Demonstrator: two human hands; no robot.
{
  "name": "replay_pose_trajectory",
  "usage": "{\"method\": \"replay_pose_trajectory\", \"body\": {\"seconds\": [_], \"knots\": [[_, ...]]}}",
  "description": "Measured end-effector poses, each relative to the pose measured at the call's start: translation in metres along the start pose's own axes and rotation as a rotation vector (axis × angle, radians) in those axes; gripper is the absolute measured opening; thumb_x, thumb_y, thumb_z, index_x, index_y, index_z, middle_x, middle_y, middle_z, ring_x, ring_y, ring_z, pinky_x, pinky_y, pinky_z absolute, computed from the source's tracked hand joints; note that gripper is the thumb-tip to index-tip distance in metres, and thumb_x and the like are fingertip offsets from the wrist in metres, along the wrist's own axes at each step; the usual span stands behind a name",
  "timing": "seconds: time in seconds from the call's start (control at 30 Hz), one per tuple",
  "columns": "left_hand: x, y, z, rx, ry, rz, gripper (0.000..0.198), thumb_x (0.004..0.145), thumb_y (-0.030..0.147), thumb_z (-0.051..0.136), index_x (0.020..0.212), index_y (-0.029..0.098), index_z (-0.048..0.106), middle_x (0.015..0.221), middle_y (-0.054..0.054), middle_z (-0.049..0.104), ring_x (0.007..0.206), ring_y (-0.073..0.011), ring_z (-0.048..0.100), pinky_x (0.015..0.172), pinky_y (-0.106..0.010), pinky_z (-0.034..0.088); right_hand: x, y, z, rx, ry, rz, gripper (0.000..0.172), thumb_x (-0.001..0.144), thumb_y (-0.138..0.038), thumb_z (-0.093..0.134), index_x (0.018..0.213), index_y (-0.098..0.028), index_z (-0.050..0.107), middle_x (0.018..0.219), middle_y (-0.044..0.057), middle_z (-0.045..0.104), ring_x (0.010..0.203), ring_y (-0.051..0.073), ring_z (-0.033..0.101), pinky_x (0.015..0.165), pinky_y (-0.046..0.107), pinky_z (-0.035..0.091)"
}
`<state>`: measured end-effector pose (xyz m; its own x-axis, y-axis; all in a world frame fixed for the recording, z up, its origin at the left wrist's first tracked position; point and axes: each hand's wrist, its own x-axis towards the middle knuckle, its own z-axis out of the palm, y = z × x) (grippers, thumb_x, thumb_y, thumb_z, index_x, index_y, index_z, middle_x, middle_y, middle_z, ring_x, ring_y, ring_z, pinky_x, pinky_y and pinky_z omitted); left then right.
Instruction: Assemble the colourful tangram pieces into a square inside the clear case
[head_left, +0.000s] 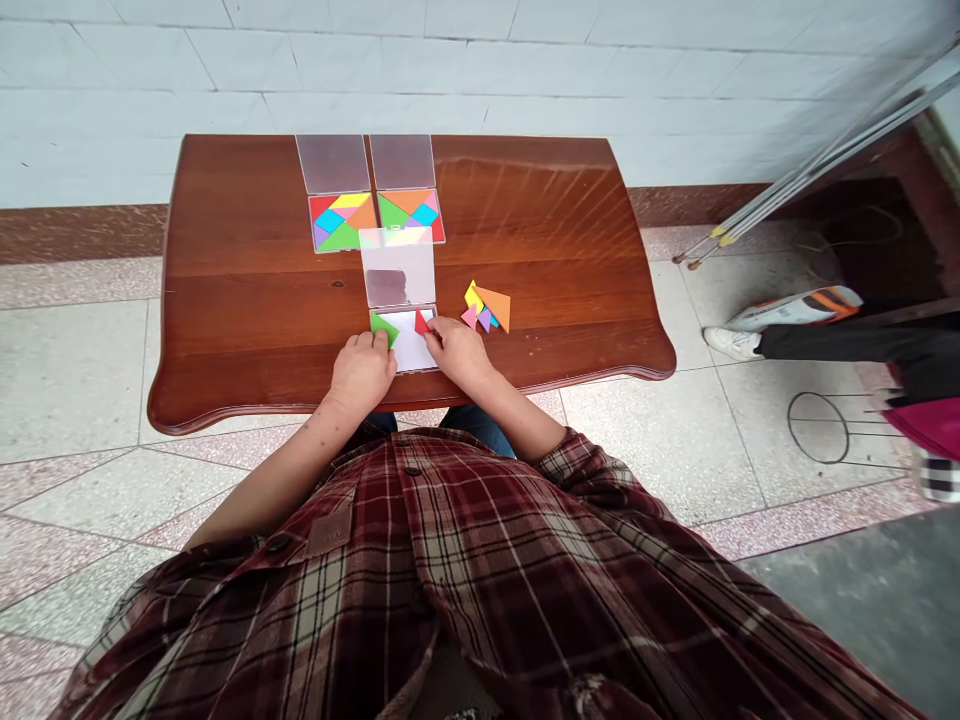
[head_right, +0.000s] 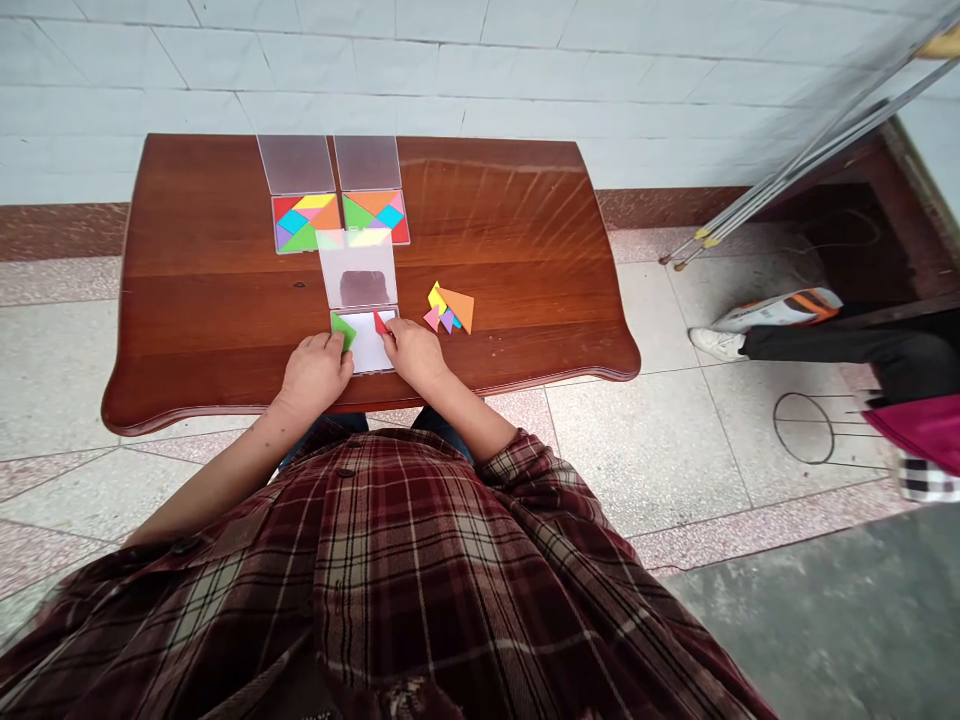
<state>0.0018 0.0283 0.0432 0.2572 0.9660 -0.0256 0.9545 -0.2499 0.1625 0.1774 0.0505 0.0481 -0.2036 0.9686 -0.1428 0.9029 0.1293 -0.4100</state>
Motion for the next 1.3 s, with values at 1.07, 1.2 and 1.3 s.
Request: {"method": "replay_pose_trajectory", "body": {"seconds": [1.07,1.2,1.3], "knots": [[-0.006,0.009,0.009,-0.199,0.203,0.024,0.054,0.088,0.019,0.044,0.141,0.013,0.051,0.09,-0.01,0.072,0.082,-0.0244,0.068,0.078,-0.035,0.053,0.016,0.046,-0.002,0.513,0.234,0.215,0.054,0.09,-0.021,0.049,0.142,-0.014,0.035,0.083,0.0,0.066,0.073,0.014,0.064,0.074,0.029,0.05],[0.014,0.036,0.004,-0.11,0.146,0.196,0.054,0.089,0.014,0.044,0.142,0.012,0.053,0.09,-0.013,0.071,0.089,-0.0269,0.067,0.078,-0.037,0.052,0.011,0.069,-0.013,0.391,0.354,0.226,0.052,0.097,-0.026,0.042,0.146,-0.013,0.032,0.089,0.003,0.067,0.076,0.015,0.065,0.074,0.031,0.052],[0.033,0.056,0.0,-0.06,0.107,0.306,0.055,0.09,0.013,0.042,0.145,0.01,0.049,0.092,-0.015,0.07,0.092,-0.0275,0.066,0.077,-0.037,0.05,0.005,0.079,-0.022,0.378,0.412,0.222,0.05,0.099,-0.028,0.038,0.146,-0.015,0.033,0.09,0.005,0.068,0.075,0.016,0.065,0.074,0.034,0.053]]}}
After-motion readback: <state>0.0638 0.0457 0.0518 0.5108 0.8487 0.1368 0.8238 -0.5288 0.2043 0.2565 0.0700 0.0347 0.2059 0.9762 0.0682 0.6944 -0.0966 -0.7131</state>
